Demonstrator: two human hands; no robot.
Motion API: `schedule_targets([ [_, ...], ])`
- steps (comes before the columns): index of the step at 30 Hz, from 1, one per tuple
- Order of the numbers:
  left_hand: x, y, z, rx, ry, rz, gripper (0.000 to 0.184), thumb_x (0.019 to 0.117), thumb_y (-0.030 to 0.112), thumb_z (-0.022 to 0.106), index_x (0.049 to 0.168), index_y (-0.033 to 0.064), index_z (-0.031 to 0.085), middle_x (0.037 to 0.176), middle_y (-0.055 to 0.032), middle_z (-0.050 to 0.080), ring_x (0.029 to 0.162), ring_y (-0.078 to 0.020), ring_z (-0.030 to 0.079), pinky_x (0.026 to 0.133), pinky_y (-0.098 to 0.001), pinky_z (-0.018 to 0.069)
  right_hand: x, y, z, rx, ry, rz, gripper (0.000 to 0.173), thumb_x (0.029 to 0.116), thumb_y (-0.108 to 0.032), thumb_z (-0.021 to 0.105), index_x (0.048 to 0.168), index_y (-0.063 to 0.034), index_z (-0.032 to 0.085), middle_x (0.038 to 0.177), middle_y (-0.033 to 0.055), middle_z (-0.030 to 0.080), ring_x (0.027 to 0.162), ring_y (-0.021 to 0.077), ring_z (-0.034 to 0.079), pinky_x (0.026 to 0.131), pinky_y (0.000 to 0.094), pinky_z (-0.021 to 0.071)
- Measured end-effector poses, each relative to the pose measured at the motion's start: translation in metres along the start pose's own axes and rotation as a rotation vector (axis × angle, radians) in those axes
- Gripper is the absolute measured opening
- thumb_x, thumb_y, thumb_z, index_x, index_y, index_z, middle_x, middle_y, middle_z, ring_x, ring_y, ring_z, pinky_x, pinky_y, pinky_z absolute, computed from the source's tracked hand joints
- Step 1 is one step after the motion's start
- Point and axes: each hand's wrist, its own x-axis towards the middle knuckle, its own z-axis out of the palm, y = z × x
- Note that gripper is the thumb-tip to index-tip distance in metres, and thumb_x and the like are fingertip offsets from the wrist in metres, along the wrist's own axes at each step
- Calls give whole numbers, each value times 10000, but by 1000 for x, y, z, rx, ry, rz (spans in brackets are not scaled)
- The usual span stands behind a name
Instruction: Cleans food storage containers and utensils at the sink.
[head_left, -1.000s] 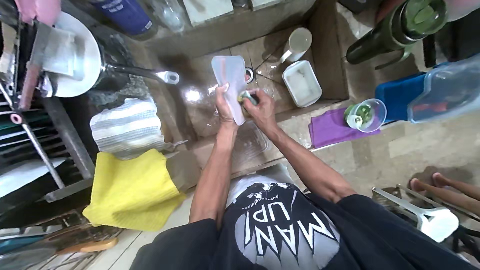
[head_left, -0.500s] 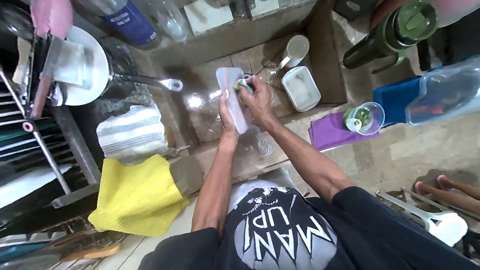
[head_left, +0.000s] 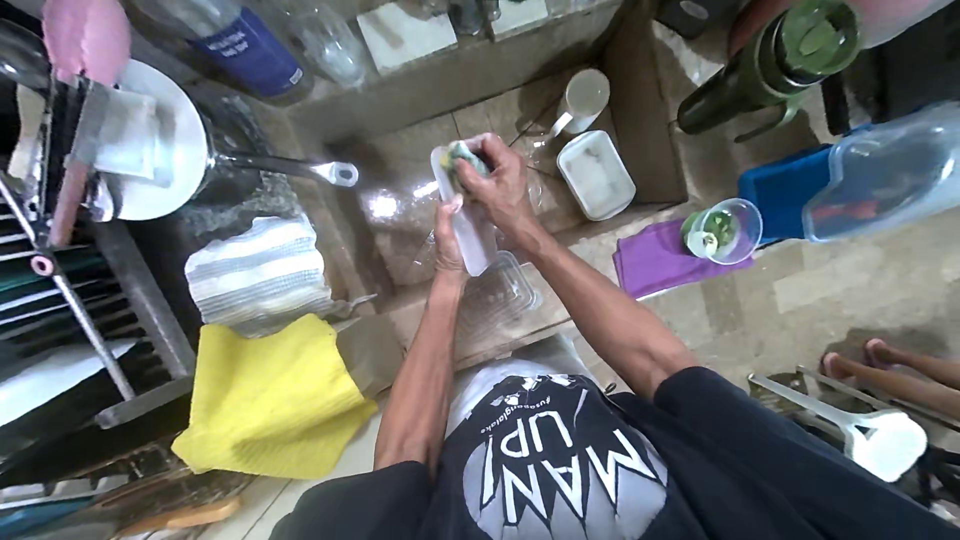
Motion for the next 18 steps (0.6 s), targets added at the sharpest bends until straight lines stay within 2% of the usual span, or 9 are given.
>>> schedule_targets([
  [3,-5,6,-13,33,34,-39,318,923,188,438,1224,148,532,992,41,711,904,-58,701,802,-293,611,5,19,-32,-163,-59,163,200,914,-153,693,1076,-42,733,1011,90,738,911,168,706,849,401,585],
  [4,-7,7,-18,32,54,-75,351,935,191,422,1265,151,533,1050,7,714,951,-99,704,822,-336,613,3,19,-42,-133,-50,198,210,919,-154,691,1094,-44,726,1011,82,739,900,159,708,835,394,593],
  [6,-2,9,-30,32,-10,-130,482,1022,164,355,1502,144,388,1330,-74,628,1182,-199,639,976,-434,569,0,18,-61,44,25,223,227,941,-123,677,1138,-12,695,1024,96,727,909,169,705,814,382,609],
  [8,8,9,-35,2,-14,-111,449,1043,53,397,1491,70,401,1343,-149,632,1193,-279,647,997,-486,563,-5,23,-77,226,136,299,254,981,-122,637,1196,11,665,1056,119,713,942,197,698,818,394,609],
  [10,13,4,-38,-15,-6,-96,452,1012,-7,454,1458,59,417,1279,-154,645,1138,-287,663,975,-493,569,-19,28,-85,357,192,412,296,1024,-158,577,1274,-3,611,1094,116,683,962,206,682,817,401,604],
  [11,16,-1,-38,5,5,-86,502,995,-31,481,1481,67,401,1283,-157,636,1123,-286,666,958,-490,579,-28,28,-84,412,179,448,306,1039,-166,551,1302,-13,587,1110,116,676,966,213,679,813,408,605],
  [13,22,-16,-33,119,47,-57,718,950,-78,539,1598,107,292,1435,-157,545,1217,-271,618,989,-456,563,-46,24,-73,471,109,449,321,1042,-140,539,1336,-15,566,1157,124,668,1001,218,677,842,417,605],
  [16,24,-35,-17,354,137,-72,740,990,47,582,1638,178,250,1601,-143,371,1362,-243,485,1025,-397,503,-62,16,-49,417,42,370,338,978,-85,629,1300,10,593,1169,136,670,1036,206,672,878,396,596],
  [18,20,-38,-4,337,77,-118,580,1088,325,438,1629,187,281,1615,-76,388,1412,-193,456,1109,-403,454,-66,15,-37,404,49,318,332,951,-67,664,1264,28,608,1143,145,676,1024,201,673,884,375,593],
])
